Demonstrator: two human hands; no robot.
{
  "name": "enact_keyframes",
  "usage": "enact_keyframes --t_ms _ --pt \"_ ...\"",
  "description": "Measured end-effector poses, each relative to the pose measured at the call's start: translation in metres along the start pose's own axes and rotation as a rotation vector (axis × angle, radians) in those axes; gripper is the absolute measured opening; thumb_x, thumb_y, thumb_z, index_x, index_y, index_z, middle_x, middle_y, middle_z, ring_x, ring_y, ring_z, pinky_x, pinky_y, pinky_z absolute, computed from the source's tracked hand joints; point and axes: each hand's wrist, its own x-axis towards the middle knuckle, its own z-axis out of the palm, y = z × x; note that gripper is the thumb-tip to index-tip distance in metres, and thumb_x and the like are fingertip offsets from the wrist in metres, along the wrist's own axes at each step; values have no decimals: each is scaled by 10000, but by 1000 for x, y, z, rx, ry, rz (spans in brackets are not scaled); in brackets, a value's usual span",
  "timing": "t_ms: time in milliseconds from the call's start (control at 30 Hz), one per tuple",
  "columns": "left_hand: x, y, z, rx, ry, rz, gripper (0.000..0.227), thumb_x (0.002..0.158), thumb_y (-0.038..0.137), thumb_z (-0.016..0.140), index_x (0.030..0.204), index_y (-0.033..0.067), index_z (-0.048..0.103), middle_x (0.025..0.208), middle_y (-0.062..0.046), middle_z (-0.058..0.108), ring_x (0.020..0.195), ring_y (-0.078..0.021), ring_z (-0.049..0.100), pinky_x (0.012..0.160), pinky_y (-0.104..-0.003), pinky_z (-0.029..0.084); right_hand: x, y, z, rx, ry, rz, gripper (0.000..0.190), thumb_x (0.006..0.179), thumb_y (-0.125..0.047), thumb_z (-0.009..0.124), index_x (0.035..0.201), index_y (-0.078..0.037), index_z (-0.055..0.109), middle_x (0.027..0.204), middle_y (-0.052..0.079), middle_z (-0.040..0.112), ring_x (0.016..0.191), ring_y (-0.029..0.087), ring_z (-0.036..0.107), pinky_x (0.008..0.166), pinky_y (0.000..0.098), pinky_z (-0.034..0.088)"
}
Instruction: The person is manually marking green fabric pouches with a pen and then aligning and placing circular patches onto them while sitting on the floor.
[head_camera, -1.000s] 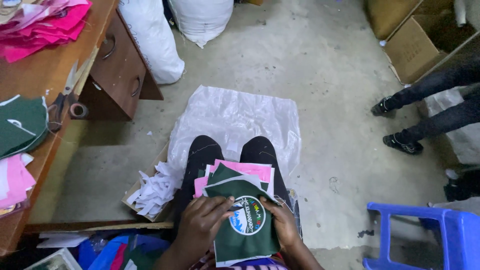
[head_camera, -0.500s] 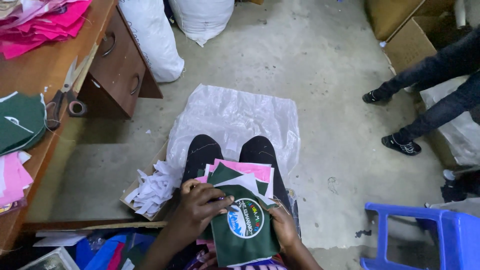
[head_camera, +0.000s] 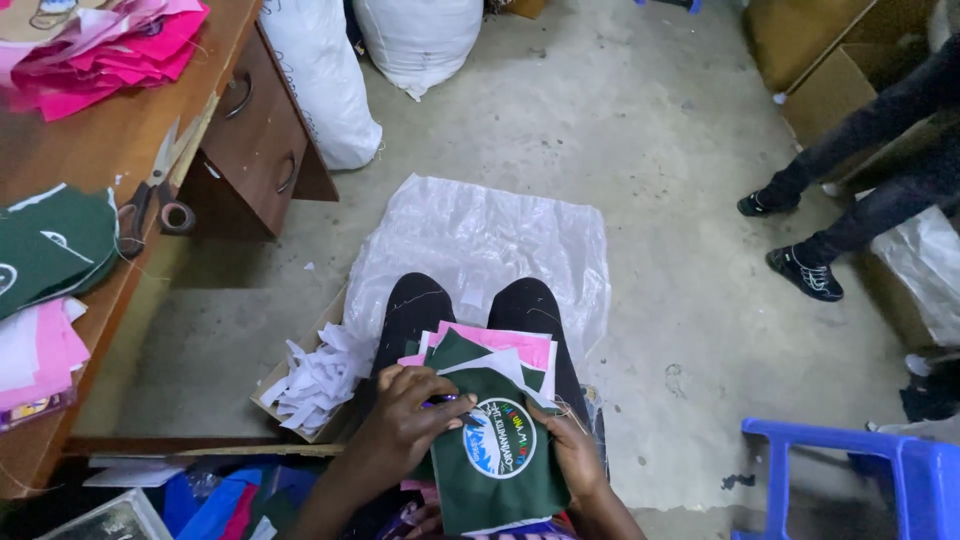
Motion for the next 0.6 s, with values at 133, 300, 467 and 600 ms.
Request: enact_keyframes --t_ms 133,300,467,600 --pt "-2 -4 4 5 -49 0 371 863 147 767 1232 156 802 1127 -57 687 1119 -254 583 1024 -472 351 30 24 -22 -158 -33 -77 376 1042 -98 584 1275 135 767 1105 251 783 842 259 728 729 336 603" --pt "2 6 11 -88 -13 -66 398 808 85 800 1205 115 797 1089 -48 700 1096 -247 601 998 -433 404 35 30 -24 -46 -139 -178 383 1005 -4 494 1314 145 664 1154 293 764 933 324 755 803 375 622" --pt "0 0 20 -81 71 -27 344 776 91 844 1117 130 820 991 -13 710 1006 -206 630 950 -397 395 27 16 -15 -82 -106 -157 389 984 -38 551 1263 164 733 1102 259 788 879 265 716 760 327 561" --pt "2 3 17 -128 81 -40 241 809 70 832 1044 122 838 928 2 708 931 -170 623 911 -375 376 34 18 -18 -83 -75 -165 382 996 -117 667 1168 212 757 945 241 764 703 216 660 599 291 525"
